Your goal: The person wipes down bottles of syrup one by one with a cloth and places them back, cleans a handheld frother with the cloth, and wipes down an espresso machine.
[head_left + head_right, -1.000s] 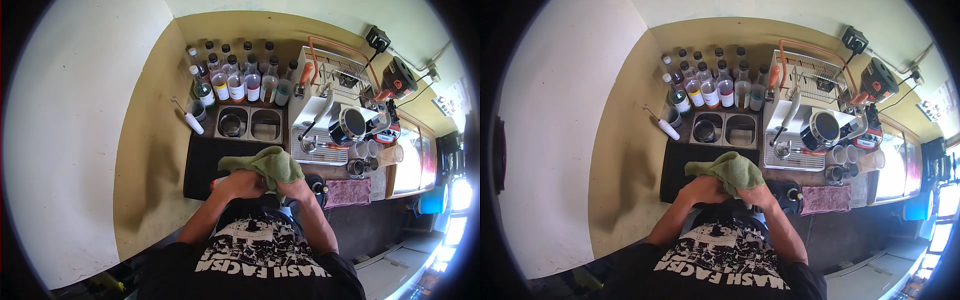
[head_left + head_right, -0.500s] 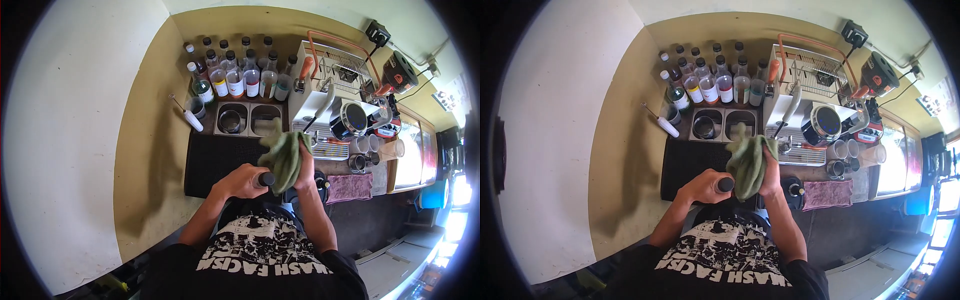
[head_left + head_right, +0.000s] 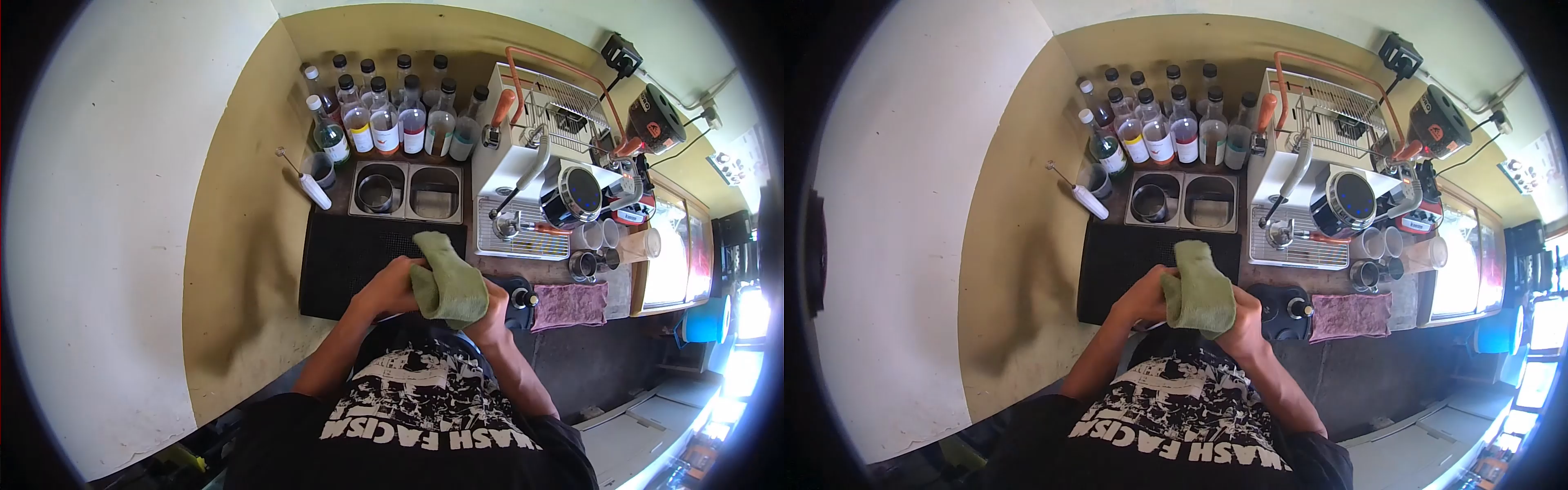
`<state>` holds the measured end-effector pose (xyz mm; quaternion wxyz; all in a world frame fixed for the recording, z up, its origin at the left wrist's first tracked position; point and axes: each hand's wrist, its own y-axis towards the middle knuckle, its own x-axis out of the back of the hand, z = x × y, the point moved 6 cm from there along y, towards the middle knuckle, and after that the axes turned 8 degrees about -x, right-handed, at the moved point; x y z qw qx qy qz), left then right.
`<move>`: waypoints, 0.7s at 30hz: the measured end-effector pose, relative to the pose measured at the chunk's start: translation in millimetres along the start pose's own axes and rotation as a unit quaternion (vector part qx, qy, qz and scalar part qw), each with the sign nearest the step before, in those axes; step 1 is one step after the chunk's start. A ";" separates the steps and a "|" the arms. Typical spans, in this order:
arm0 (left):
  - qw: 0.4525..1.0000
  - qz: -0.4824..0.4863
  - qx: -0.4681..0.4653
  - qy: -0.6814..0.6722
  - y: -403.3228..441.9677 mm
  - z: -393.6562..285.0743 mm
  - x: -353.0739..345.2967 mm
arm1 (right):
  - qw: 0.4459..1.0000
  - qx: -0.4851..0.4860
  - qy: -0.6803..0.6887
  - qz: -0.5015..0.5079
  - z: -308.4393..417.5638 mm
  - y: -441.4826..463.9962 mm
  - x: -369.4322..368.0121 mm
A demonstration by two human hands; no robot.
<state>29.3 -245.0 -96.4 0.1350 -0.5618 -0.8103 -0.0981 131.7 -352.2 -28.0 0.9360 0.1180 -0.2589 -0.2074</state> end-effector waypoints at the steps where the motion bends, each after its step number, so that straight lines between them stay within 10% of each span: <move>1: 1.000 -0.010 0.000 0.026 0.0 -2.1 1.5 | 0.999 0.025 -0.011 -0.041 2.2 -3.7 -0.4; 16: 0.968 0.004 -0.045 0.245 0.8 1.1 -20.3 | 0.985 -0.163 0.059 -0.005 -27.0 3.5 -3.9; 19: 0.974 -0.010 -0.018 0.225 -4.2 2.5 -17.5 | 0.959 -0.162 0.231 -0.022 -64.1 4.5 -7.1; 21: 0.980 -0.039 -0.056 0.186 -4.8 -7.7 -8.0 | 0.827 -0.293 0.479 0.025 -87.6 7.1 -22.8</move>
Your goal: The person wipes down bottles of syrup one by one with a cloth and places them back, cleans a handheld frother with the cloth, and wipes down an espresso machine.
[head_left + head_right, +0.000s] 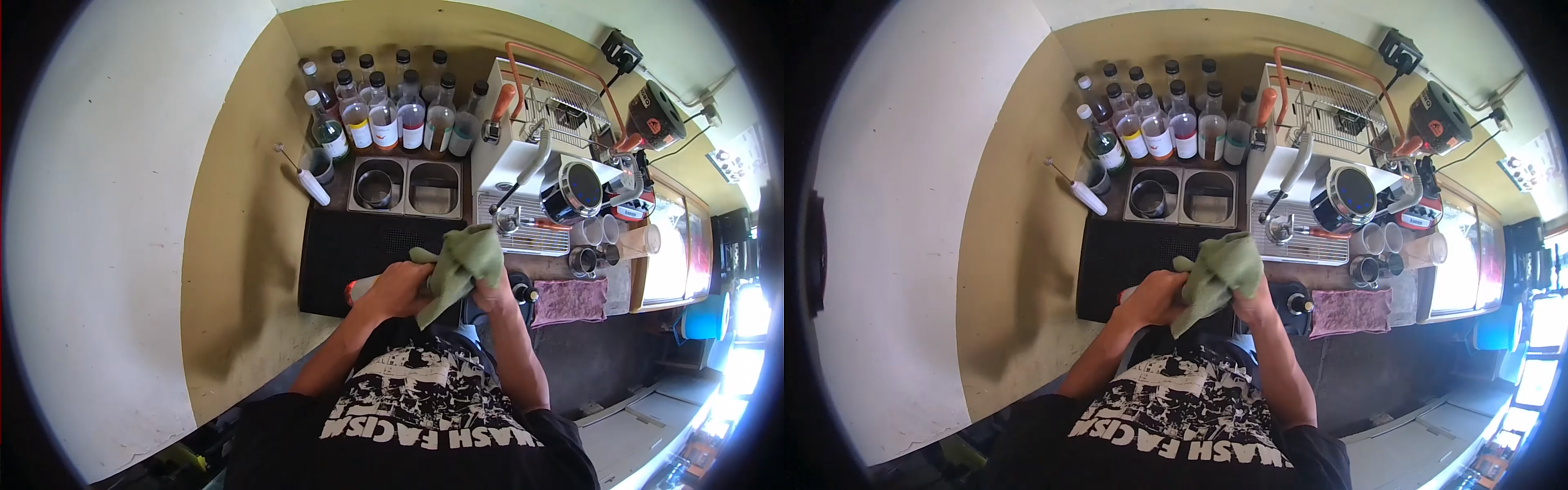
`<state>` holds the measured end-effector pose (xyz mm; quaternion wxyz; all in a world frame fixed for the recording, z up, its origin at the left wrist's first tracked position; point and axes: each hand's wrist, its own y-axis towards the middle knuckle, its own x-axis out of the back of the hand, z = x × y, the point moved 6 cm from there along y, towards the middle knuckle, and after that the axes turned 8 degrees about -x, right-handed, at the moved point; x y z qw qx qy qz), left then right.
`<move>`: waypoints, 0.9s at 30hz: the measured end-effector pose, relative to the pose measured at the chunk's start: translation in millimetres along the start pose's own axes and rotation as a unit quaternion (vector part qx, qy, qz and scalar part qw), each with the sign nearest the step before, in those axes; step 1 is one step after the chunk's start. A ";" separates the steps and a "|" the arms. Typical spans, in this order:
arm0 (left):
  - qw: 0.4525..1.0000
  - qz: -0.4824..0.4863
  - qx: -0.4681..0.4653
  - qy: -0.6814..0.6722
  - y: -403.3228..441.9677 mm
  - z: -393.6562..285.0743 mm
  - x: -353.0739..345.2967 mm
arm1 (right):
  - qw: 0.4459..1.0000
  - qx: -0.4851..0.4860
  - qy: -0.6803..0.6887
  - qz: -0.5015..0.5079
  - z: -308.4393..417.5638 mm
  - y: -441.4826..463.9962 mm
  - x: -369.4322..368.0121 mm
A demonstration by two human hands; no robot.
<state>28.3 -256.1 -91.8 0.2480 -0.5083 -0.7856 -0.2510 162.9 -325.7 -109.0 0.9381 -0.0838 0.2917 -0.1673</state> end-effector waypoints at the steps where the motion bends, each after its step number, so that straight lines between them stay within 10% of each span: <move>1: 1.000 -0.001 -0.015 -0.025 0.3 -1.0 2.9 | 0.991 -0.076 0.109 -0.019 -9.2 3.4 2.9; 6: 0.988 0.017 -0.014 -0.154 -2.4 2.9 5.5 | 0.936 -0.152 0.313 0.059 -7.7 -9.7 0.9; 8: 0.978 0.051 0.003 -0.202 -3.3 9.0 0.7 | 0.996 -0.042 0.009 0.073 -4.2 -21.6 -0.3; 11: 0.968 0.034 0.014 -0.248 -0.8 15.0 -8.6 | 0.925 0.146 -0.327 0.125 4.8 -36.1 -14.4; 14: 0.973 -0.001 -0.017 -0.229 1.1 15.5 -7.2 | 0.959 0.040 -0.260 0.108 4.7 -38.2 -26.3; 19: 0.986 0.042 0.024 -0.160 0.3 27.0 -4.5 | 0.848 0.094 -0.520 0.026 76.6 -36.4 -99.0; 22: 0.989 0.043 0.017 -0.140 4.7 21.7 0.1 | 0.759 0.268 -0.593 -0.007 83.2 -41.1 -106.9; 25: 0.992 -0.006 -0.060 -0.110 7.0 7.0 7.5 | 0.955 0.159 -0.211 -0.134 39.1 -32.8 -23.3; 27: 0.988 -0.055 -0.123 -0.070 9.4 1.2 9.4 | 0.963 0.004 0.108 -0.247 16.8 -33.4 -0.8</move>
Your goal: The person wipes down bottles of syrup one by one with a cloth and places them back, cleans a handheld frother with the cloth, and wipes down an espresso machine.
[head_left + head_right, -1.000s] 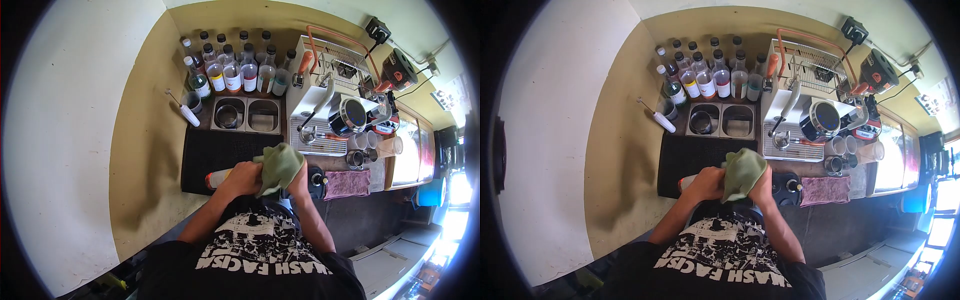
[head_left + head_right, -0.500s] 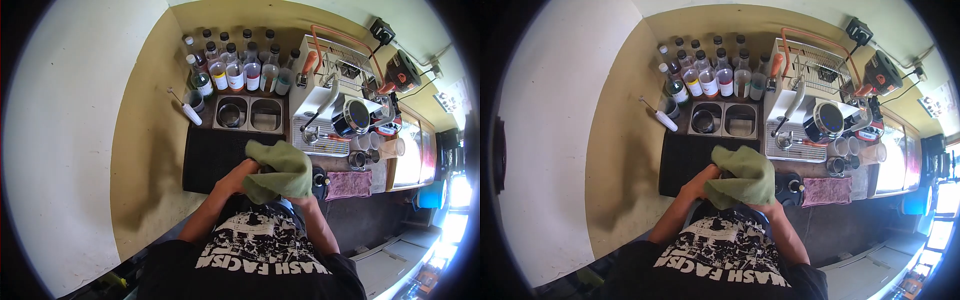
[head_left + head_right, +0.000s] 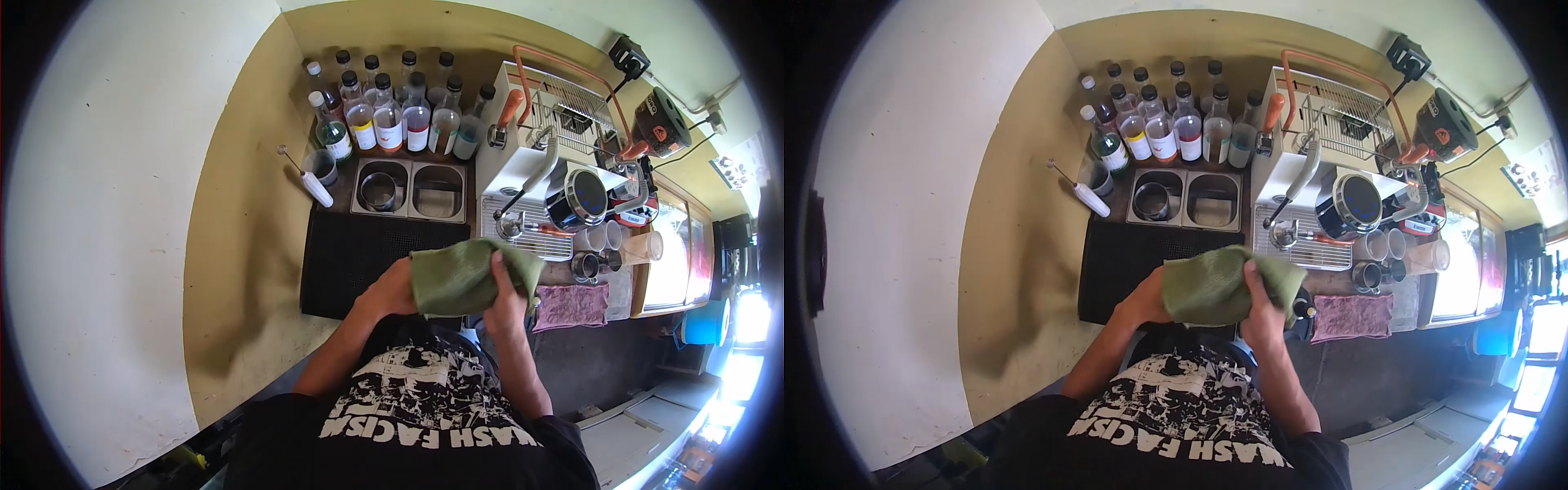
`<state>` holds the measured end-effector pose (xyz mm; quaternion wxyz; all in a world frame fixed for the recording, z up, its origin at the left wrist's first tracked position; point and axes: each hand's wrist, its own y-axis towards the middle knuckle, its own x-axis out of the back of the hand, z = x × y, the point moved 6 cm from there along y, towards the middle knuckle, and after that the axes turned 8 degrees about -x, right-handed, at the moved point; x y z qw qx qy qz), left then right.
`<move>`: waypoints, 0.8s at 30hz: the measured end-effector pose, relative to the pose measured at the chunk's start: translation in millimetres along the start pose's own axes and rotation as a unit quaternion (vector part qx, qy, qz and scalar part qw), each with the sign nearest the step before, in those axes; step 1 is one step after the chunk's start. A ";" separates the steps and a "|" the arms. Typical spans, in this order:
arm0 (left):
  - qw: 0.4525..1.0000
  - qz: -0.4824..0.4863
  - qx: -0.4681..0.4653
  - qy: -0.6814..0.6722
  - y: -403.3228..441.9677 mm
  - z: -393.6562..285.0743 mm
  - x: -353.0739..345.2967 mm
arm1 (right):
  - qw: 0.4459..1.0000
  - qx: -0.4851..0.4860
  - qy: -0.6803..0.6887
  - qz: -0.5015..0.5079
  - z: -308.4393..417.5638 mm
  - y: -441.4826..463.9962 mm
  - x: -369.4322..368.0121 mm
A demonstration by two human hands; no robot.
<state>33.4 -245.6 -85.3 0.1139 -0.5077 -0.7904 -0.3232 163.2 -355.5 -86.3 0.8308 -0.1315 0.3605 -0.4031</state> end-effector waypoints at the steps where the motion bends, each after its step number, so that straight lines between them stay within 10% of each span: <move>1: 0.998 0.035 0.034 -0.028 -0.8 2.8 -3.2 | 0.999 0.006 -0.030 0.027 4.0 -3.3 -4.8; 3: 0.986 0.105 0.100 -0.083 -0.7 1.7 -7.9 | 0.993 0.020 -0.089 0.080 9.1 -6.7 -11.5; 7: 0.988 0.128 0.062 0.058 -8.8 16.7 -38.4 | 0.758 0.352 -0.528 0.149 11.6 -35.2 -44.2; 8: 0.987 0.121 0.067 0.079 -9.6 17.0 -40.8 | 0.744 0.307 -0.569 0.170 4.9 -26.9 -38.1; 12: 0.982 0.122 0.060 0.133 -10.3 11.3 -38.5 | 0.794 0.345 -0.493 0.083 9.5 -1.7 -26.7; 15: 0.988 0.066 0.134 0.039 -8.5 -3.7 -14.1 | 0.990 -0.096 -0.055 0.088 -11.6 56.7 6.4; 24: 0.990 -0.019 0.112 -0.089 -3.8 -3.4 5.6 | 0.970 -0.075 0.104 0.207 8.5 38.6 26.0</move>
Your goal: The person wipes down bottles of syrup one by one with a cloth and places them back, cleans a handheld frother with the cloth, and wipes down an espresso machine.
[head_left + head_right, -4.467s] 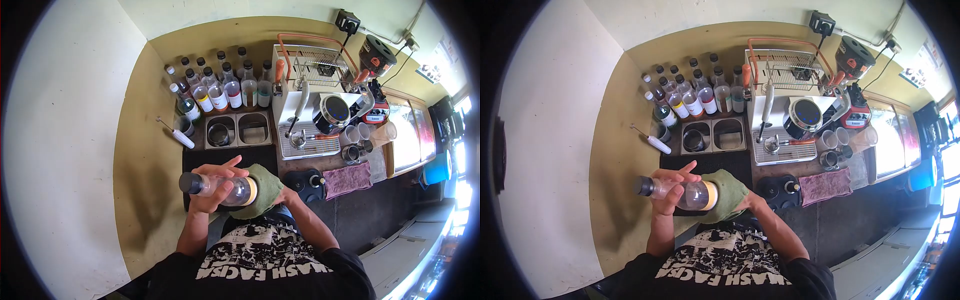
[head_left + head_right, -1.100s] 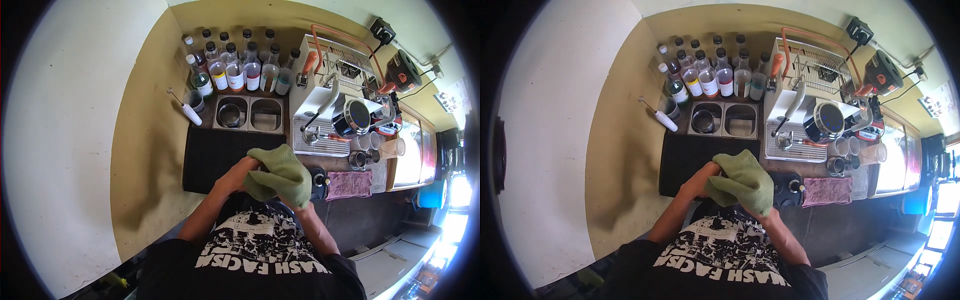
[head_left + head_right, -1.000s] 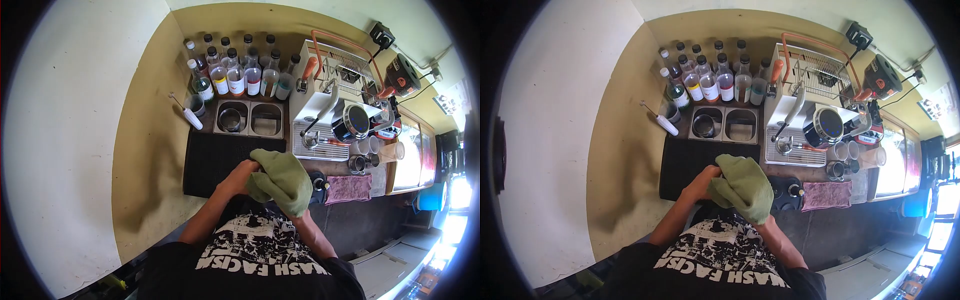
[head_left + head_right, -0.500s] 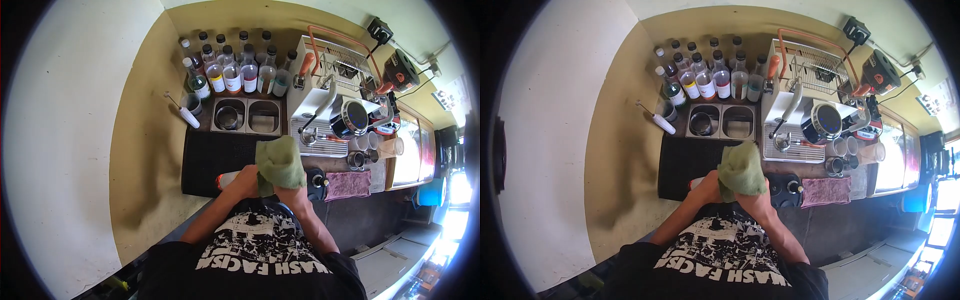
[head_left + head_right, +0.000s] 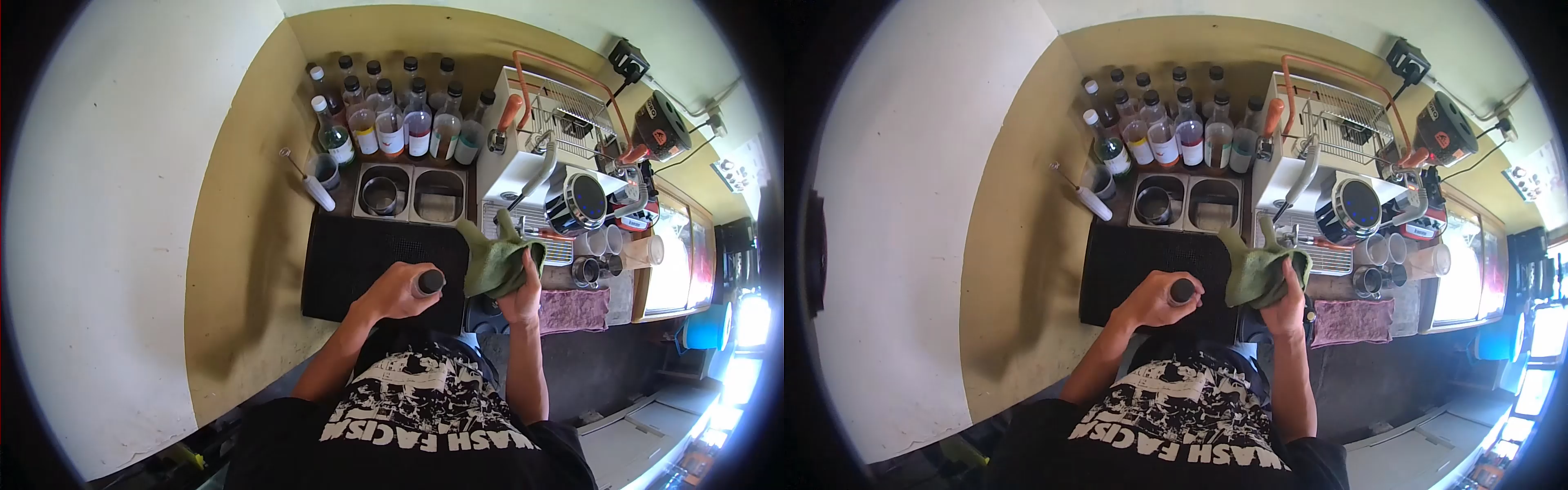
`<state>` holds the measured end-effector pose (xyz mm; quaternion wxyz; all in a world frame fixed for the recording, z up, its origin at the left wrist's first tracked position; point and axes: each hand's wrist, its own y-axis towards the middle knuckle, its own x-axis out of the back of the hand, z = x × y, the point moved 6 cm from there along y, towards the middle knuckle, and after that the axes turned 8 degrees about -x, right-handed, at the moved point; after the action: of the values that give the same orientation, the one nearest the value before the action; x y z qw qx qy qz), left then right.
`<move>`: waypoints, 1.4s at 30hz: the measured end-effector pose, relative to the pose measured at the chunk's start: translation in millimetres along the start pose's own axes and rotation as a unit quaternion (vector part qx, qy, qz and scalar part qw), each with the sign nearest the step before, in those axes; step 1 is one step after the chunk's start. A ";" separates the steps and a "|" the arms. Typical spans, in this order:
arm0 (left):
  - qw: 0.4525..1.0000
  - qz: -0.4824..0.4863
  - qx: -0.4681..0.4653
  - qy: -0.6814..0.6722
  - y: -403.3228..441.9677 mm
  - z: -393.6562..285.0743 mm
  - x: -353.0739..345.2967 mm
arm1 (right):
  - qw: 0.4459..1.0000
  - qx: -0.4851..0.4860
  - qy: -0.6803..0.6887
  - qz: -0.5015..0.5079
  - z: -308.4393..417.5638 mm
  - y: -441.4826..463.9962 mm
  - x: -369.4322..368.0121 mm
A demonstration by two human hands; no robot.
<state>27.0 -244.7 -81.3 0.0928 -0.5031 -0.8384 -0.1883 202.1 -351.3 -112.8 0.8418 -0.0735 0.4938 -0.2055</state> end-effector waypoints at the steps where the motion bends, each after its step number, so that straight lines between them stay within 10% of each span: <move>1: 1.000 -0.018 0.004 0.005 3.3 -1.5 6.1 | 1.000 0.011 -0.001 -0.003 1.1 -2.9 2.7; 4: 0.998 -0.048 0.048 -0.001 13.4 -6.9 30.4 | 0.999 0.023 -0.026 -0.024 -2.2 -10.6 14.8; 11: 0.940 -0.209 -0.197 -0.186 82.1 -56.7 100.2 | 0.994 0.001 -0.079 -0.072 -25.3 -27.0 25.3; 20: 0.854 -0.489 -0.164 -0.069 186.3 -146.7 180.6 | 0.983 -0.071 -0.117 -0.125 -57.6 -45.9 33.4; 30: 0.879 -0.404 -0.212 -0.135 341.2 -68.9 174.1 | 0.983 -0.080 -0.092 -0.137 -63.5 -49.7 43.0; 42: 0.948 -0.263 -0.070 0.168 407.2 62.0 130.3 | 0.976 -0.111 -0.080 -0.168 -67.0 -47.4 61.8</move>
<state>324.7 58.2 -2.3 0.1441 -0.2314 -0.8978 -0.3458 157.9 -414.7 -180.4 0.8184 -0.2644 0.4254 -0.2816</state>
